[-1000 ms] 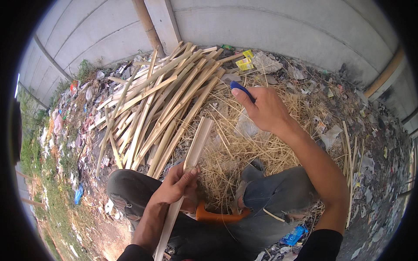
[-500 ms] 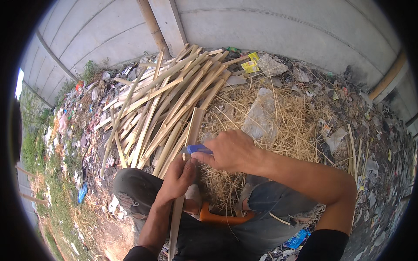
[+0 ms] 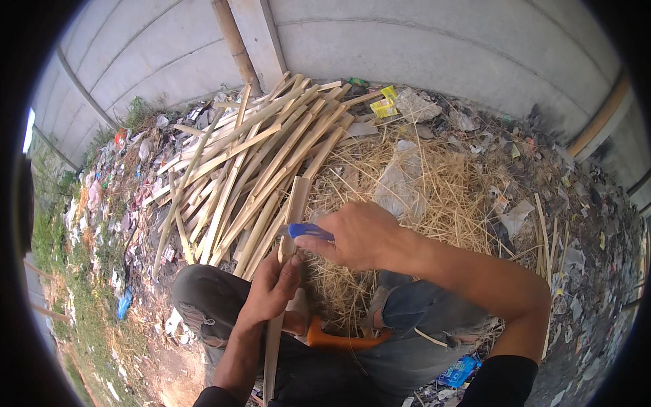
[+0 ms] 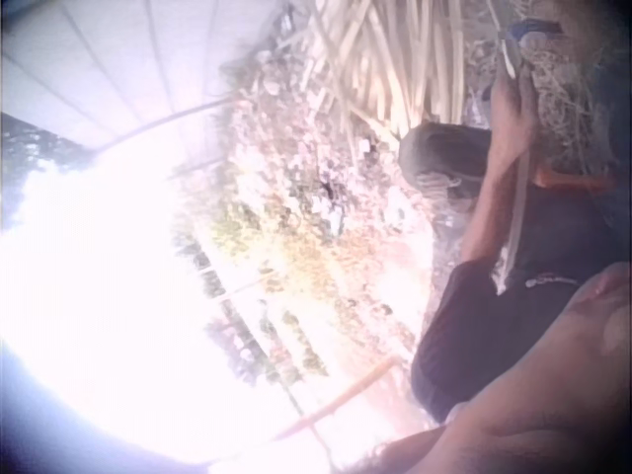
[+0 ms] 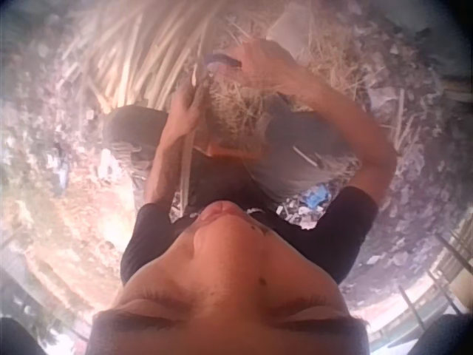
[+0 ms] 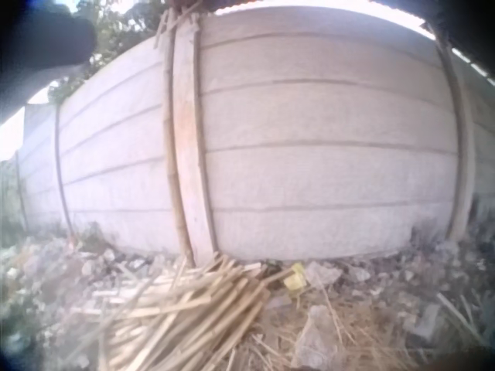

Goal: The person sits on the ground and uses a knife to split long bamboo poles into thin strips. They hold the bamboo with one hand and use the knife to slice along the length of the pole, separating it into multiple pieces.

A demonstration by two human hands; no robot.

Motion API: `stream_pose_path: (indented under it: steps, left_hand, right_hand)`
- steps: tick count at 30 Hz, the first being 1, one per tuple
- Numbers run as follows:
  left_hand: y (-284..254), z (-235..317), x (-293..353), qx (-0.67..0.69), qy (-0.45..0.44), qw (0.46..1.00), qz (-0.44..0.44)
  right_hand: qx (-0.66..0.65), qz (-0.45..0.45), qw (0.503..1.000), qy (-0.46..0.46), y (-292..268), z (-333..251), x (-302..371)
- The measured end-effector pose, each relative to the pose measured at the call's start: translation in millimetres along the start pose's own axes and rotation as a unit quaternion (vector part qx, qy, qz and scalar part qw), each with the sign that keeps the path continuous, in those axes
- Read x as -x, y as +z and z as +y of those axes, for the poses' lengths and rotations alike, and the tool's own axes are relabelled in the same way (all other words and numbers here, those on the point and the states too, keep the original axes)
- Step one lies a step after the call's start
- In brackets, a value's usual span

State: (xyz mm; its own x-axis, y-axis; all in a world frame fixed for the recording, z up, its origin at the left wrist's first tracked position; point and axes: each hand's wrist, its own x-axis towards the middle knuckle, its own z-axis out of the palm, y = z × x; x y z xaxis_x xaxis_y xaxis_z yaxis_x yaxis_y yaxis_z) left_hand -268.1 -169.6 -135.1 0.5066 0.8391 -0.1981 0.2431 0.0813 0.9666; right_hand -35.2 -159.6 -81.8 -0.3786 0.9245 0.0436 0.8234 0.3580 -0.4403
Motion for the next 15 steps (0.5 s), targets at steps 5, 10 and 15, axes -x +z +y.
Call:
stream_pose_path:
  steps: [5,10,15]
  left_hand:
    - [-0.4,4.9,9.3,-0.005,-0.021,1.000,0.020]
    - [7.3,5.9,13.4,-0.009,0.002,1.000,0.015]
    - [13.6,12.3,25.6,0.038,0.024,0.998,0.044]
  right_hand:
    - [-0.008,0.058,0.998,0.005,7.2,9.4,-15.0]
    - [0.070,0.108,0.991,0.028,-25.3,27.6,-21.6]
    - [0.009,0.128,0.992,0.009,-15.0,12.4,-12.5]
